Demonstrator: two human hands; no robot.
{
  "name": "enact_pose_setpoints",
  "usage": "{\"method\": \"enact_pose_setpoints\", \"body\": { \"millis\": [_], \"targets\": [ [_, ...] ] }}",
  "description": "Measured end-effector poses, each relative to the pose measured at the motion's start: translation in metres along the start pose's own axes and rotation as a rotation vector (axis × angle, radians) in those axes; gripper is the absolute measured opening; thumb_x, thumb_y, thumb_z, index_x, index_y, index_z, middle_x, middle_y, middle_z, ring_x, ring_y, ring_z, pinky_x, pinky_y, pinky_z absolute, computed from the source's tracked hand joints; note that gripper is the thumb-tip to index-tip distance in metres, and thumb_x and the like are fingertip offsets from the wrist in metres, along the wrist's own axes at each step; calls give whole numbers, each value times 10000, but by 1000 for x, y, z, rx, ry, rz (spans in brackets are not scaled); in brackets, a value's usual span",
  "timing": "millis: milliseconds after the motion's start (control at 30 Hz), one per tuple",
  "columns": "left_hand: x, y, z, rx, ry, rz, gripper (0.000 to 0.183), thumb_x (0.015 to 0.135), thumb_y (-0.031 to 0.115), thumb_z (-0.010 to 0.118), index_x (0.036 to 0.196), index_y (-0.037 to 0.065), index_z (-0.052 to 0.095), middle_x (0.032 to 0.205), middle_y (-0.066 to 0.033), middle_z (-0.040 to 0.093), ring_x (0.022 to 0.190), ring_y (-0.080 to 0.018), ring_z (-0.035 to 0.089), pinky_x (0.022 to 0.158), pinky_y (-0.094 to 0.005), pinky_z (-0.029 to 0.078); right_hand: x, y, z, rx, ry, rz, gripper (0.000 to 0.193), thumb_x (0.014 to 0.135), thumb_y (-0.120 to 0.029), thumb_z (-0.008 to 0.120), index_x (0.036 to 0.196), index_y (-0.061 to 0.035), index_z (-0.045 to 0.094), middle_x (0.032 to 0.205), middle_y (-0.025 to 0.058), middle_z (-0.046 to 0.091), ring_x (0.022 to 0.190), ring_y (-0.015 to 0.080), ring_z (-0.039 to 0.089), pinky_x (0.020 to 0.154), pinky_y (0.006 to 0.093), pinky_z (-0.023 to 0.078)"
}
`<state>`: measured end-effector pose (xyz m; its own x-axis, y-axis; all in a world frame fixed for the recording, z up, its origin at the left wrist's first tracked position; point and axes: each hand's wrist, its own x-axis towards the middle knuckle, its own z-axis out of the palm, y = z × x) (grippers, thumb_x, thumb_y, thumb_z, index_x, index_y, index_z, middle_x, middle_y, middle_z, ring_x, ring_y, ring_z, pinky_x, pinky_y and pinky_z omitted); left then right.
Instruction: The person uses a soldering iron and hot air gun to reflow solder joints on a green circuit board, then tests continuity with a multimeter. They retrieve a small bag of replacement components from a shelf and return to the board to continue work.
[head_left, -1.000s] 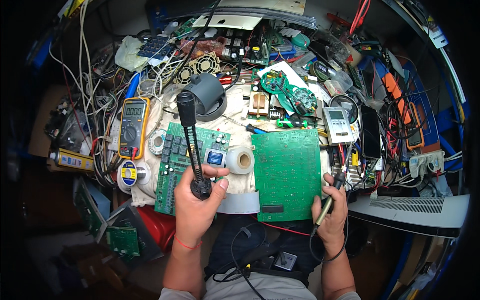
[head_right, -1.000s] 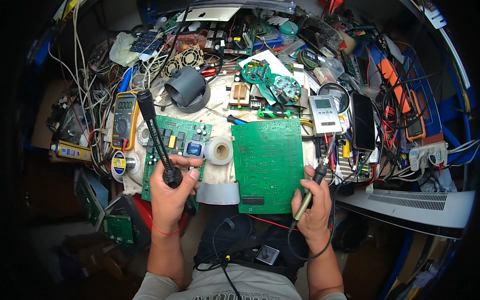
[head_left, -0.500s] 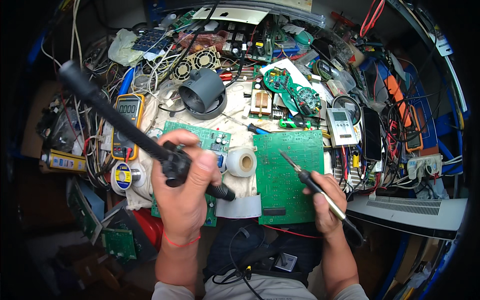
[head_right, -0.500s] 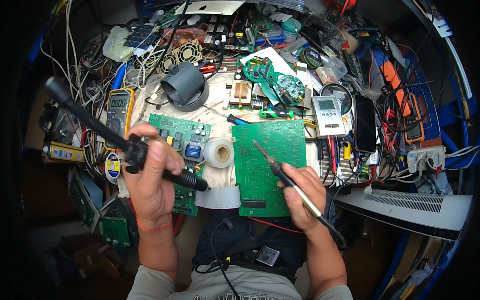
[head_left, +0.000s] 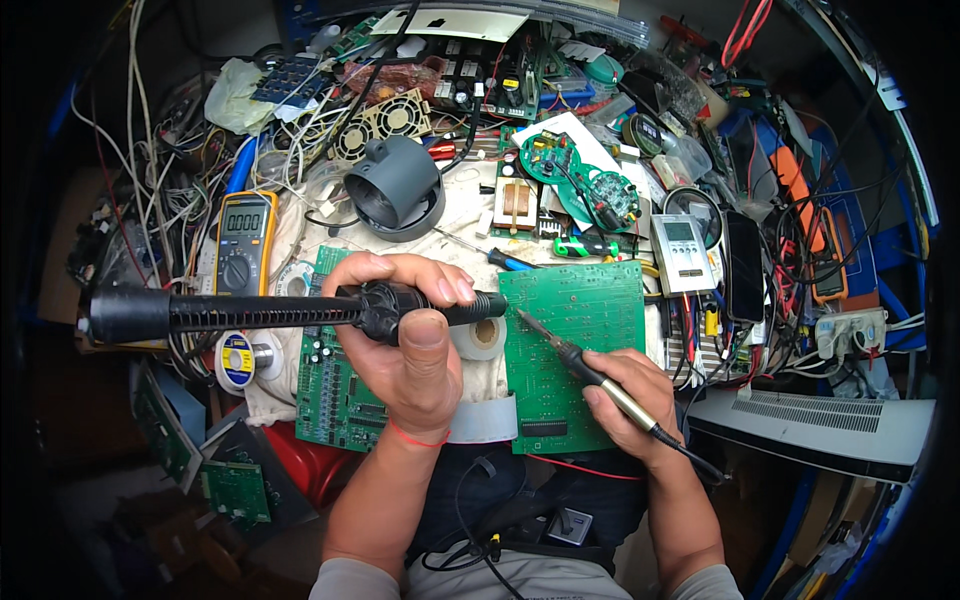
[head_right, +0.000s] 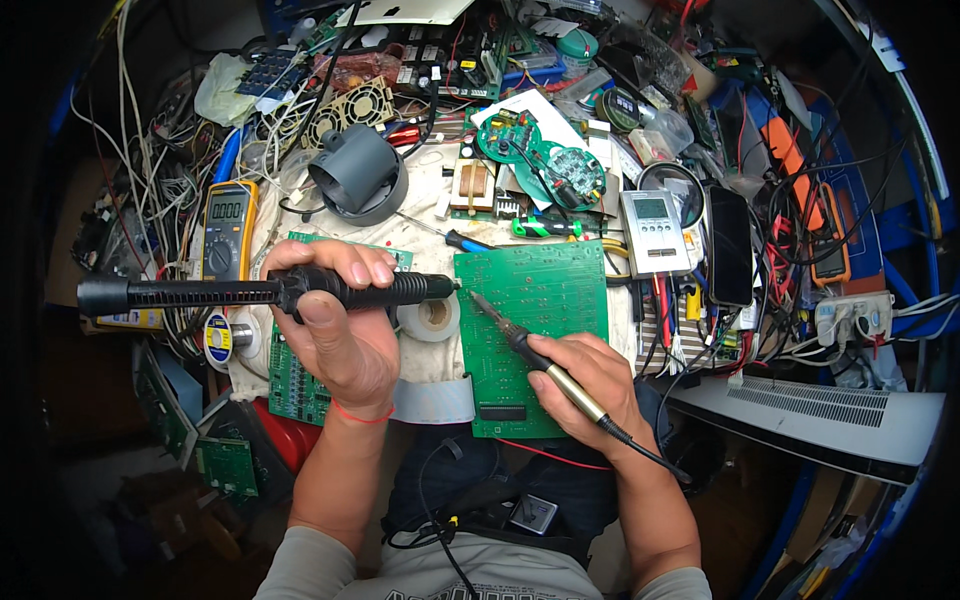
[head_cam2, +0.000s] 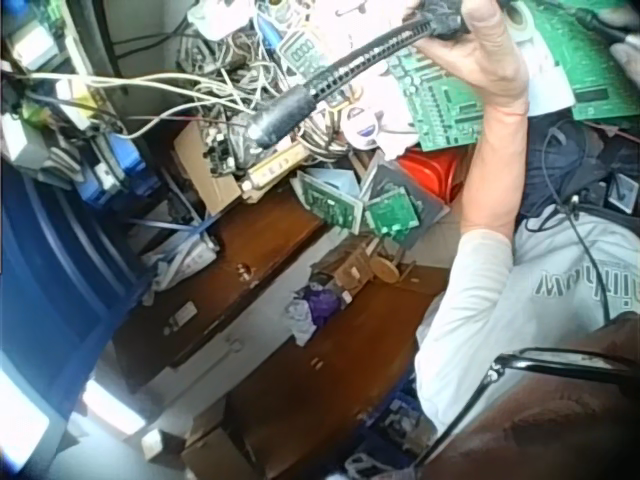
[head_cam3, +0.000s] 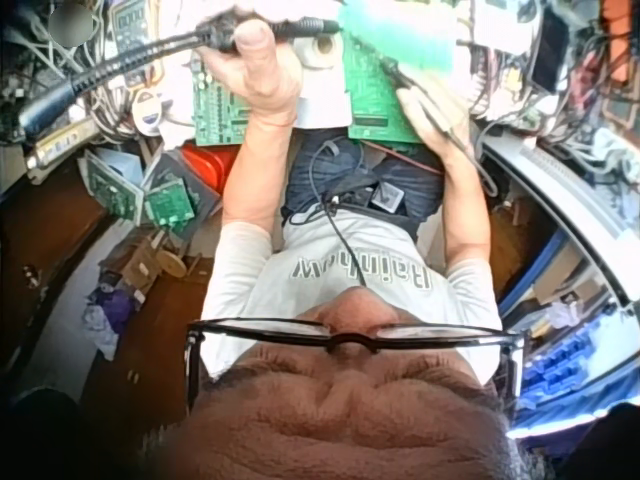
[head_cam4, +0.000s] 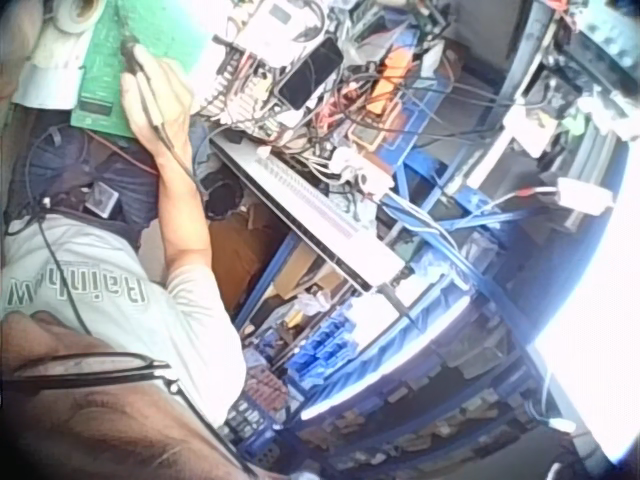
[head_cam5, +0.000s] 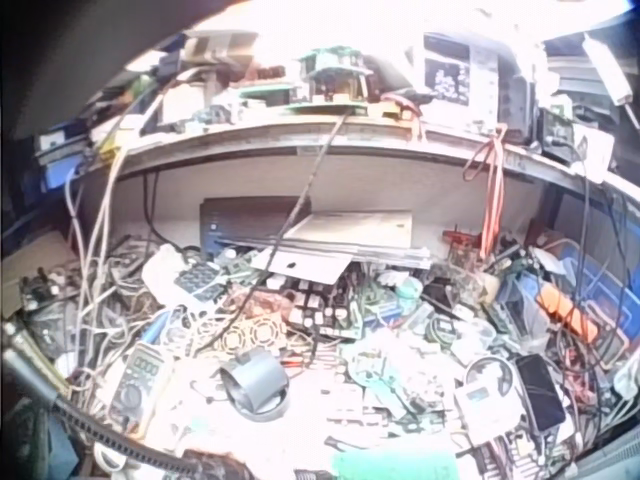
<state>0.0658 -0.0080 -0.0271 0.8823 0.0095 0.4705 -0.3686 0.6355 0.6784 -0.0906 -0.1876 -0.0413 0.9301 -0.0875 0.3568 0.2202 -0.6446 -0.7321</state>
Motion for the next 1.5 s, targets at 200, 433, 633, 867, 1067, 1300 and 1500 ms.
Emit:
{"method": "enact_pose_setpoints", "body": {
  "millis": [200,433,633,867,1067,1300,1500],
  "targets": [
    [-3,8,6,56,10,41,659,923,426,796,1296,81,376,879,-110,587,738,-198,594,705,-384,542,-3,4,1,27,42,-4,369,845,-38,770,1199,33,697,961,164,747,847,312,709,771,379,568],
    [13,64,7,463,-42,-132,459,912,205,822,1191,63,487,846,-74,620,691,-132,588,641,-287,514,-10,7,0,113,110,34,347,883,-55,737,1212,36,681,1018,181,758,887,312,715,799,388,571],
    [16,60,-6,1310,-615,-336,367,762,72,806,1055,45,586,904,-194,675,820,-429,666,691,-476,539,-21,9,2,199,280,159,348,964,-74,676,1282,56,623,1061,202,750,933,276,729,842,362,568],
    [0,33,-16,1532,-854,-391,620,742,204,891,1229,17,555,1040,-188,688,884,-409,695,734,-477,550,-32,9,-1,306,423,275,354,1027,-93,619,1337,74,586,1130,201,749,1035,236,729,938,344,568],
    [-10,36,-17,1582,-925,-347,642,730,194,882,1251,22,549,1115,-173,687,894,-406,696,733,-468,569,-33,10,-1,320,423,289,356,1030,-103,617,1337,76,584,1123,199,752,1030,234,731,942,344,568],
    [3,47,-13,1439,-761,-129,524,739,187,871,1143,57,564,1079,-169,686,845,-401,702,690,-476,568,-34,8,2,340,410,299,348,1012,-104,638,1307,77,606,1086,195,758,993,241,732,906,345,569],
    [56,30,-8,1633,-668,-220,457,775,199,850,1083,20,564,890,-181,687,863,-408,684,740,-487,529,-18,1,-4,68,149,29,338,902,-76,732,1218,39,694,987,172,746,839,303,692,787,385,547]
  ]
}}
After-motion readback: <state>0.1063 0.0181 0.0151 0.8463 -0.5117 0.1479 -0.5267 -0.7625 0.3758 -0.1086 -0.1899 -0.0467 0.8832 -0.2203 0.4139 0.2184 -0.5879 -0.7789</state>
